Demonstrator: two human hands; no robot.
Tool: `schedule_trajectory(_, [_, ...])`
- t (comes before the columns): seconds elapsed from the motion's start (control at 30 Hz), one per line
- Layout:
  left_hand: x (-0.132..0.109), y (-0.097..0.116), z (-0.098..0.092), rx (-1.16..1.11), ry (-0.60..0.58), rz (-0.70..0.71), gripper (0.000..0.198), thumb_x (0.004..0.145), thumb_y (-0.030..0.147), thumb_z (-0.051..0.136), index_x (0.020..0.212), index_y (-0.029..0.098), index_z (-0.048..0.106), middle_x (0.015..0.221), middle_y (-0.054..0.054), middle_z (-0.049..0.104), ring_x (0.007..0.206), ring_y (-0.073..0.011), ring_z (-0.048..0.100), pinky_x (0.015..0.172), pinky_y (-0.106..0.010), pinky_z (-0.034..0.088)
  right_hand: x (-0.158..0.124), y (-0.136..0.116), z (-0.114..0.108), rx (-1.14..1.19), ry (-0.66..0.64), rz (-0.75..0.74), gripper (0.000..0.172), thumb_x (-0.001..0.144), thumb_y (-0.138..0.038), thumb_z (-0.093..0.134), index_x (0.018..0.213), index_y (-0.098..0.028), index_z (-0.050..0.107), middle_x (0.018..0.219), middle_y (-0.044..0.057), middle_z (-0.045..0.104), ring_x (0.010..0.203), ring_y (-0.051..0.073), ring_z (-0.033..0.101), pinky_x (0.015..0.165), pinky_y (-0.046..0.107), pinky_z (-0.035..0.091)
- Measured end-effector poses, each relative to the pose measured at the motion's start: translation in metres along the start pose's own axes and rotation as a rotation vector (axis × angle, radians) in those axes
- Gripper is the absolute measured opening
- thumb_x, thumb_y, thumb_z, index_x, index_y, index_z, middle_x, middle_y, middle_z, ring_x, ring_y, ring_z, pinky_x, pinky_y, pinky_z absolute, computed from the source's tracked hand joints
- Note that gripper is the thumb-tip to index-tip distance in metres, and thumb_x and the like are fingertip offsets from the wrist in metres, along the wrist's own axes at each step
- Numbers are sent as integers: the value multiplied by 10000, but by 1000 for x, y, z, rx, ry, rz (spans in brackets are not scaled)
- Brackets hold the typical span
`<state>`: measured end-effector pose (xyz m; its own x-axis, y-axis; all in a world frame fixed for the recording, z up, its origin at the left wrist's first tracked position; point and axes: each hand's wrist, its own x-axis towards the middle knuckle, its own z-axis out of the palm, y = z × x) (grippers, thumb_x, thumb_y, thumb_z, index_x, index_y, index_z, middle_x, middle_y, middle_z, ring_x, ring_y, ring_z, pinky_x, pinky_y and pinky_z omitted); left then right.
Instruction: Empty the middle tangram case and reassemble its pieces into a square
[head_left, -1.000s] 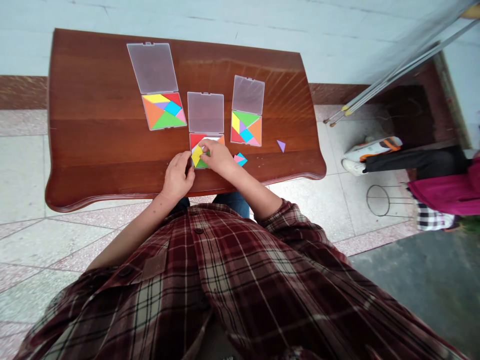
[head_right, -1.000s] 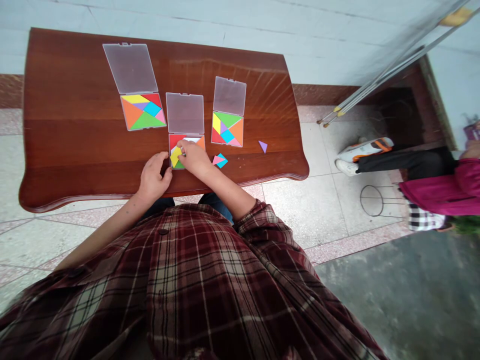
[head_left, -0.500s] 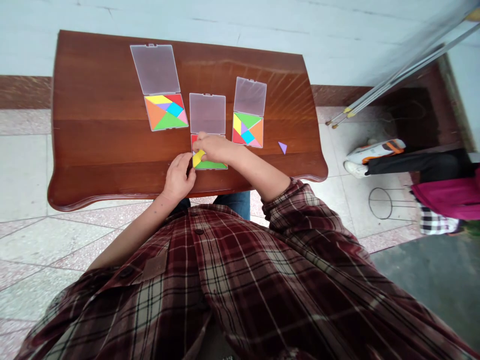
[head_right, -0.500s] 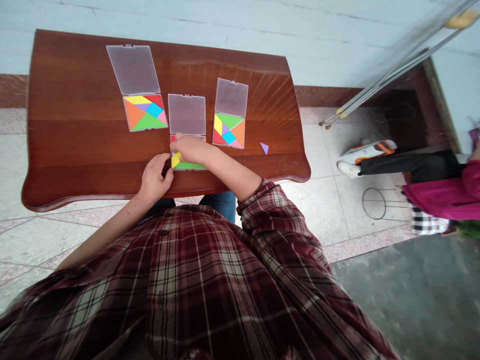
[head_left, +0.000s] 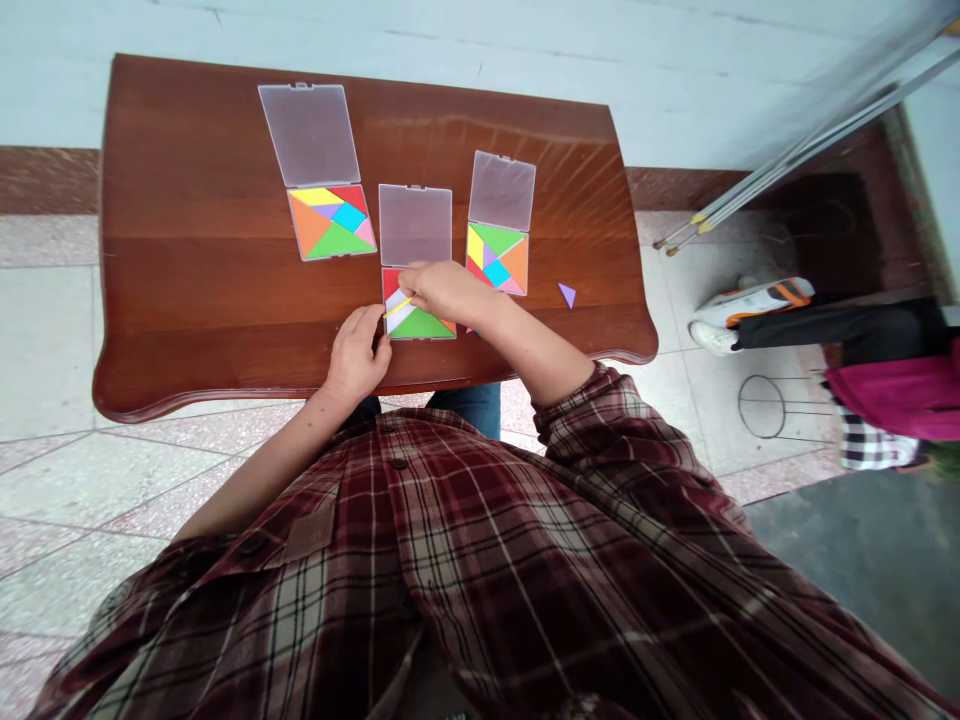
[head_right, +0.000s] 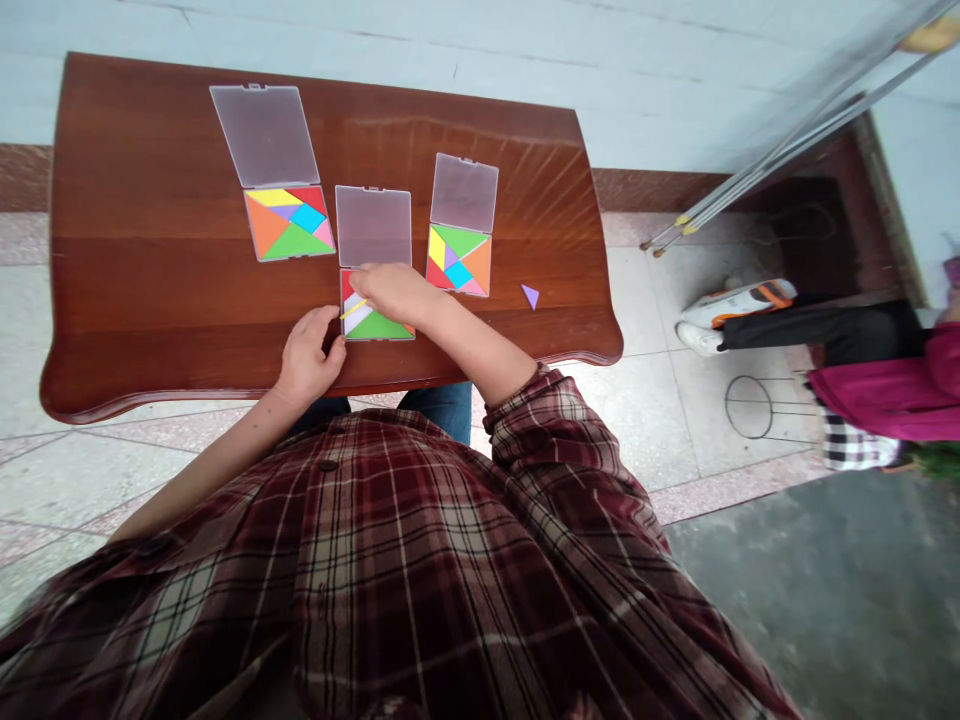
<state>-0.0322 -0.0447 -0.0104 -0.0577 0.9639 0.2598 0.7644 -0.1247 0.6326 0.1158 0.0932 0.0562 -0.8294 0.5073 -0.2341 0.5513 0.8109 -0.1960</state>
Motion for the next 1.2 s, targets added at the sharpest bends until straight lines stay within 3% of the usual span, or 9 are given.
schedule_trajectory(0.23, [0,2,-1,-5,-5,2,408,814,183,461,1208,122,547,1201,-141,628,1139,-262,571,1048,-445,459,-2,7,25,-50,104,-93,354,1006,-169,277,1007,-180,630,1051,70,602,944,180,539,799,317,381])
schedule_trajectory(0.4, [1,0,0,6,-2,9,405,808,182,463,1202,138,548,1196,-125,632,1135,-253,575,1042,-429,465,-1,10,35,-22,141,-153,310,990,-135,320,1026,-159,628,1086,87,590,975,186,542,865,339,405])
schedule_trajectory(0.63, [0,-2,1,8,-3,9,405,818,189,463,1214,148,540,1215,-121,625,1155,-253,568,1051,-434,459,4,7,49,-39,223,-195,291,959,-107,340,1018,-126,624,1071,123,598,971,219,534,849,356,430])
schedule_trajectory(0.93, [0,-1,2,9,-3,5,411,828,193,463,1228,137,542,1230,-125,621,1162,-252,566,1063,-430,454,6,7,52,-89,280,-164,323,995,-162,299,1008,-138,621,1041,106,605,954,214,533,872,376,424])
schedule_trajectory(1.2, [0,2,-1,1,-17,-4,407,828,198,457,1222,147,546,1219,-129,625,1154,-261,566,1052,-447,454,2,3,44,29,196,-91,330,1003,-186,310,989,-165,639,1070,94,615,962,193,542,890,346,412])
